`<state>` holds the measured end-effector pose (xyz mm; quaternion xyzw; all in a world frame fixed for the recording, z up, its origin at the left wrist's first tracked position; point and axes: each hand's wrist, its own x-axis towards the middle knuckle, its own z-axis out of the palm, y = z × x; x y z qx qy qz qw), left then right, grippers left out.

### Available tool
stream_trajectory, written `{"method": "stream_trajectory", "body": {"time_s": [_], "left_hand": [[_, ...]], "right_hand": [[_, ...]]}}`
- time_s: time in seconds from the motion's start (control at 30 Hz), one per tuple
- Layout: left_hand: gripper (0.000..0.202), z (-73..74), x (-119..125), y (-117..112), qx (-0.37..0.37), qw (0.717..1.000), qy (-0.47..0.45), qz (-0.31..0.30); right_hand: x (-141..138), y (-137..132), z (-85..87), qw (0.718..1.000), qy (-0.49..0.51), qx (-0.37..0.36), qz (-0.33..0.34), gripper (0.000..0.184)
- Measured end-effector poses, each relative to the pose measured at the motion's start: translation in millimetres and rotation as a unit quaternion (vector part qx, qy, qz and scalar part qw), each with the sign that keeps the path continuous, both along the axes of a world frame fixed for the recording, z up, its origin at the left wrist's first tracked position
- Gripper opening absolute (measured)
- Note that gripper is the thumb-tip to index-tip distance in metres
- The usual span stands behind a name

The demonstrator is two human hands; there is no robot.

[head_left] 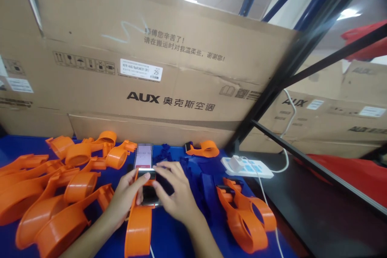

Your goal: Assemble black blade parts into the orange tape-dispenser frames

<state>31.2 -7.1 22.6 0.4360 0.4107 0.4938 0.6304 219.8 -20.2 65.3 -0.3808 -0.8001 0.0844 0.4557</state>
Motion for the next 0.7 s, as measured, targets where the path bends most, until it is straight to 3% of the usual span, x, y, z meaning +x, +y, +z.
{"method": "stream_trajectory", "body": {"time_s": [0.17, 0.37, 0.5, 0.57, 0.7], "left_hand": [[0.033, 2.4, 0, 2, 0.005, 1.0, -0.011, 0.004], [0.045, 17.0, -19, 11, -0.015, 0.997, -0.071, -0.018], [0.035, 31.9, -33, 10, 0.0, 0.977, -0.214, 0.01], [0.026, 35.8, -35, 8, 0.017, 0.959, -0.282, 0.033], [0.024, 39.2, -32, 4, 0.023, 0.954, -0.296, 0.037]], "right_hand": [[-12, -2, -4.1, 1.0, -0.013, -0.005, -0.007, 0.033], [8, 0, 4.6, 0.999, 0.016, 0.007, -0.037, 0.025], [18, 3, 7.7, 0.997, -0.003, -0.008, -0.083, 0.02], [17, 4, 6.2, 0.996, -0.045, -0.033, -0.063, 0.02], [4, 5, -1.4, 0.99, -0.13, -0.061, -0.012, 0.024]]}}
